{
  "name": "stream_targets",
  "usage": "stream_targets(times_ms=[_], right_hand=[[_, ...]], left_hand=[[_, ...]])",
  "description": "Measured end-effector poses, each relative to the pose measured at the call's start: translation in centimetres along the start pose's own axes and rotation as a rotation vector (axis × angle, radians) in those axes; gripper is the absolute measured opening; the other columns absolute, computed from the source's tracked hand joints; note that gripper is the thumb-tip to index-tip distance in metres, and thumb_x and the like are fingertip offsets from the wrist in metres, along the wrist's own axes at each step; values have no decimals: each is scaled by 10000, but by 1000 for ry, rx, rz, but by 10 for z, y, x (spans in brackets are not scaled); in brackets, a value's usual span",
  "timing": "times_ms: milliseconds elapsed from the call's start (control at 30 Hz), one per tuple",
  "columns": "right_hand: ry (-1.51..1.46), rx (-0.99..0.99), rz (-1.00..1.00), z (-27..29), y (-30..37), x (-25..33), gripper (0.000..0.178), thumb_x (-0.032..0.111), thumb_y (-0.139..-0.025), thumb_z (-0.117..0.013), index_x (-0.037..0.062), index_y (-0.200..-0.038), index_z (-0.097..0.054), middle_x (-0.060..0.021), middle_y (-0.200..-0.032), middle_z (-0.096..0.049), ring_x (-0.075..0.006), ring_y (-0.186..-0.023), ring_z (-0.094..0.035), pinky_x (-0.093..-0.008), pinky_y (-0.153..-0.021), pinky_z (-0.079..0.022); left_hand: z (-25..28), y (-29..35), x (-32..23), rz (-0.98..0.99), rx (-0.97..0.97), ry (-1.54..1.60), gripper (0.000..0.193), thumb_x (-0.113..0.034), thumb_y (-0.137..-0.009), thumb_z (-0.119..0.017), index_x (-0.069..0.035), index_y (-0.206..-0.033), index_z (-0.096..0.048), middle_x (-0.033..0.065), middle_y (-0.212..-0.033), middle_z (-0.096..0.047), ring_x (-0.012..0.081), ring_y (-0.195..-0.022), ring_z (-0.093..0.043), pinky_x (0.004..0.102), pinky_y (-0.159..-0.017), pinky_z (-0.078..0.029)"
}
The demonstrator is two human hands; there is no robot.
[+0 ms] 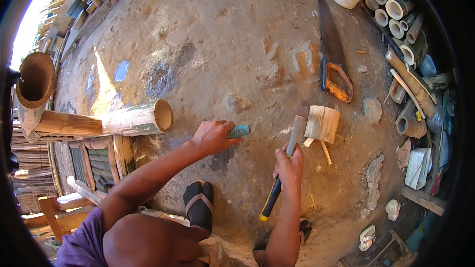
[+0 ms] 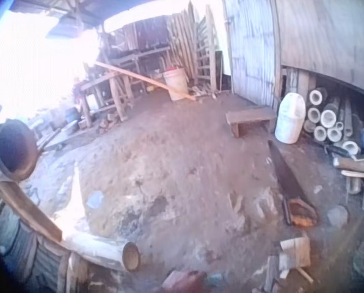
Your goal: The person uses a hammer and chisel to split a bamboo segment into smaller pieces. They repeatedly strike the chisel to separate sections, then handle the split pieces with their hands.
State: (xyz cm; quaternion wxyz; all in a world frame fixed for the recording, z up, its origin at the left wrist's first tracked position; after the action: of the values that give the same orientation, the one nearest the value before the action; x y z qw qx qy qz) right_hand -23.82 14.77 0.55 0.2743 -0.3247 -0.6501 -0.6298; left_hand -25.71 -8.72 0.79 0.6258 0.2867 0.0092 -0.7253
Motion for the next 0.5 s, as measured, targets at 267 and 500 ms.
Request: stream_targets(times_ms=[267,500], right_hand=[[99,87,-28,-30,9,-4,147,61,-898,-582,89,-944,-445,23,-567,-419,-72,-374,-384,-259,-346,-353],[125,103,-23,-33,12,0,149,55,-901,-577,86,-946,-438,19,-570,-421,-79,-369,-397,-263,-345,-357]], left_hand=[[-4,-10,7,72,183,-150,293,-296,-828,-673,-71,-1001,-605,159,-837,-702,372,-796,-694,475,-711,-552],[-14,-10,26,115,60,-139,297,-279,-796,-690,-86,-996,-586,164,-807,-693,373,-765,-691,480,-673,-548]])
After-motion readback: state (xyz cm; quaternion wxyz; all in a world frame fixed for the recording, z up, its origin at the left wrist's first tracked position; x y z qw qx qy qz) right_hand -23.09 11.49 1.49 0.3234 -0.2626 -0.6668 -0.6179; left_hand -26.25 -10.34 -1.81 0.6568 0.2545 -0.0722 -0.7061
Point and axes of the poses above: each hand's wrist, its own y-axis away from the middle knuckle, its own z-axis out of the back of the hand, x = y × z, the point moved 5 cm from there along -y, towards the middle knuckle
